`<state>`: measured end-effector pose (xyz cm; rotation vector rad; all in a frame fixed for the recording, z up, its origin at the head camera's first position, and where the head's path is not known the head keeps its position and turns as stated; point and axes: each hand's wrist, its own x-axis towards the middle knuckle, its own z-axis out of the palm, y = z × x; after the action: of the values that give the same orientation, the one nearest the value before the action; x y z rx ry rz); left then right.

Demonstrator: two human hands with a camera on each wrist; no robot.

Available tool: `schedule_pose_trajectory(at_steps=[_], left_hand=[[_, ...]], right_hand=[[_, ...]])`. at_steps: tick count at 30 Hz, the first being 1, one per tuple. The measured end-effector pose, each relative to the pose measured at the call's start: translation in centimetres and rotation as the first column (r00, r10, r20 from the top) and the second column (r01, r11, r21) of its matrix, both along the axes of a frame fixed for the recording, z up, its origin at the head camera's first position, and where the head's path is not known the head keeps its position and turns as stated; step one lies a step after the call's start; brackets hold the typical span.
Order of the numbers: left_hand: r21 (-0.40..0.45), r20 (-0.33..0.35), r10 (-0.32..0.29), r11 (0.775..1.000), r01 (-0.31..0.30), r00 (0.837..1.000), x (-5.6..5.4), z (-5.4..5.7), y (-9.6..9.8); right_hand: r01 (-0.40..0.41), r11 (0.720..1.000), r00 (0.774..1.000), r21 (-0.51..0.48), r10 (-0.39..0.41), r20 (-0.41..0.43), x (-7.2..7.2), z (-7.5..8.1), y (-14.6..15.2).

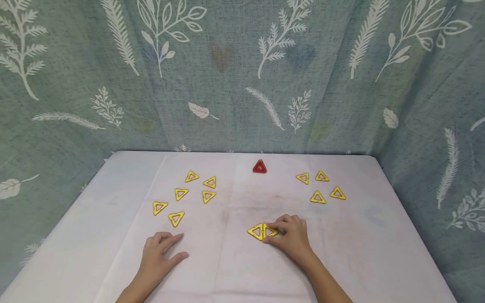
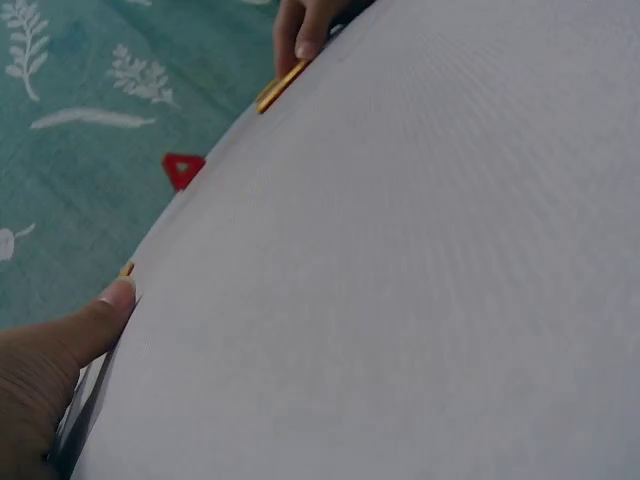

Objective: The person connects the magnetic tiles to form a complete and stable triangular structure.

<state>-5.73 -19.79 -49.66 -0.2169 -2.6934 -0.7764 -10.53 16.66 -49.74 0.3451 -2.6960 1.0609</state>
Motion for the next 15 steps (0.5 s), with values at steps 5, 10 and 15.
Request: schedule_pose_trajectory(at_steps=[5,10,15], left_hand=[[-0.002,0.030,0.073,0.997,-0.073,0.997,0.0,0.0,-2.1],[0.011,0.050,0.141,0.990,-0.141,0.989,-1.1,0.0,-3.7],[-0.004,0.099,0.181,0.983,-0.181,0.979,-3.1,0.1,-4.3]], right_hand=[[-0.013,1.000,1.000,-0.013,0.013,0.021,0.1,0.1,-0.4],[-0.024,1.000,1.000,-0.008,0.024,0.000,0.1,0.2,-0.3],[-0.019,1.000,1.000,-0.012,0.018,-0.015,0.3,0.1,-0.1]])
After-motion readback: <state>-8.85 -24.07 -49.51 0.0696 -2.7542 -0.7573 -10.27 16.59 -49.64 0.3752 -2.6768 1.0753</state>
